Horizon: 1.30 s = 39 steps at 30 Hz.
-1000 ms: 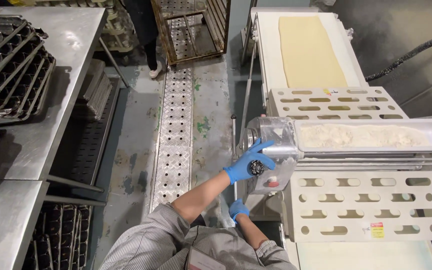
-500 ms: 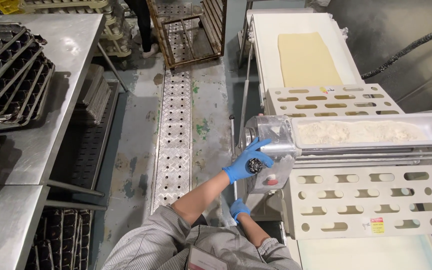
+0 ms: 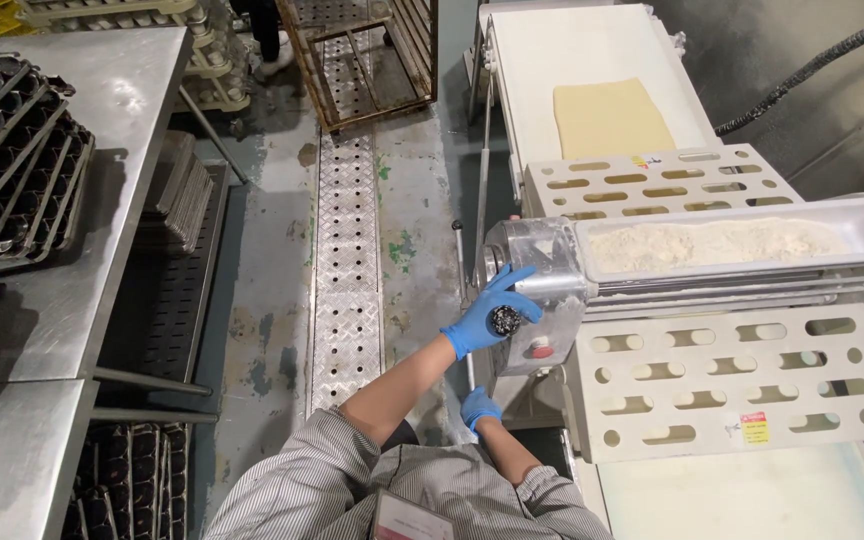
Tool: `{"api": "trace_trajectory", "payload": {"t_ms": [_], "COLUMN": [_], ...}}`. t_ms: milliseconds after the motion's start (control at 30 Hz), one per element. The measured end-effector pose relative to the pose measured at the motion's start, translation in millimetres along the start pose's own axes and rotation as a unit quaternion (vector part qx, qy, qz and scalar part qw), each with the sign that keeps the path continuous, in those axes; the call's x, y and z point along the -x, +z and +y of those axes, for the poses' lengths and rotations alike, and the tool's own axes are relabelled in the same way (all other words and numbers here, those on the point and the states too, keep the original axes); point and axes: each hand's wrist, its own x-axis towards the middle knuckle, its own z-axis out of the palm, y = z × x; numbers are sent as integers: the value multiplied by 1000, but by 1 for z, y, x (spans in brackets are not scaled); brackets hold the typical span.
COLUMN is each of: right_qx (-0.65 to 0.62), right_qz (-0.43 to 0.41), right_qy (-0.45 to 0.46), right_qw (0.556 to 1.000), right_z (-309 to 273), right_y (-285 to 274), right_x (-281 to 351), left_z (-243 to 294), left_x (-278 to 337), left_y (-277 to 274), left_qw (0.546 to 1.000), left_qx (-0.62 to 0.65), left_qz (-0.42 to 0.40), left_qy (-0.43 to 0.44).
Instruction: The recorder uses a commercial dough sheeter to flatten and roll out dough, folding it and repeating the process several times.
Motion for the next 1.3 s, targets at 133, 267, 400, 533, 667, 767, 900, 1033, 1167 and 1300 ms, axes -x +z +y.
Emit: {"api": "trace_trajectory", "payload": {"t_ms": [133,267,400,533,667,767,900,1033,1167,1300], "right_qx": [20,-10,13,15,0,9,20,36,12,35], "right_qz": [0,5,-6,-15,-21,-28,-26,-16,-11,-6], "right_qy": [-1,8,4,0,-5,-11,-7,-8,-19,-19], "right_qw": [1000,1000,1000,1000,1000,1000,999,999,1000,999], "right_z": [-5,-9,-13,-12,-16,-18,-20,-15,-5,-6], "right_y": [-5,-9,-13,-16,-24,-27,-25,-16,-2,-2], "right_x": [12,22,27,28,42,45,44,33,14,12], "left_z": [5,6,13,-4,1,-4,-6,-1,9,10], "left_x": [-2,-2,-4,-1,-2,-1,0,0,-1,-2], "left_y": [-1,-1,-5,1,2,2,2,2,-1,-2], "left_qw": [1000,1000,999,999,999,999,999,1000,999,1000], "left_qx": [3,8,17,2,21,3,6,4,17,-2], "left_qz": [-7,-12,-13,-21,-9,-16,-17,-9,3,0], "left_qy": [-5,-16,-26,-26,-43,-31,-26,-23,-37,-23]}}
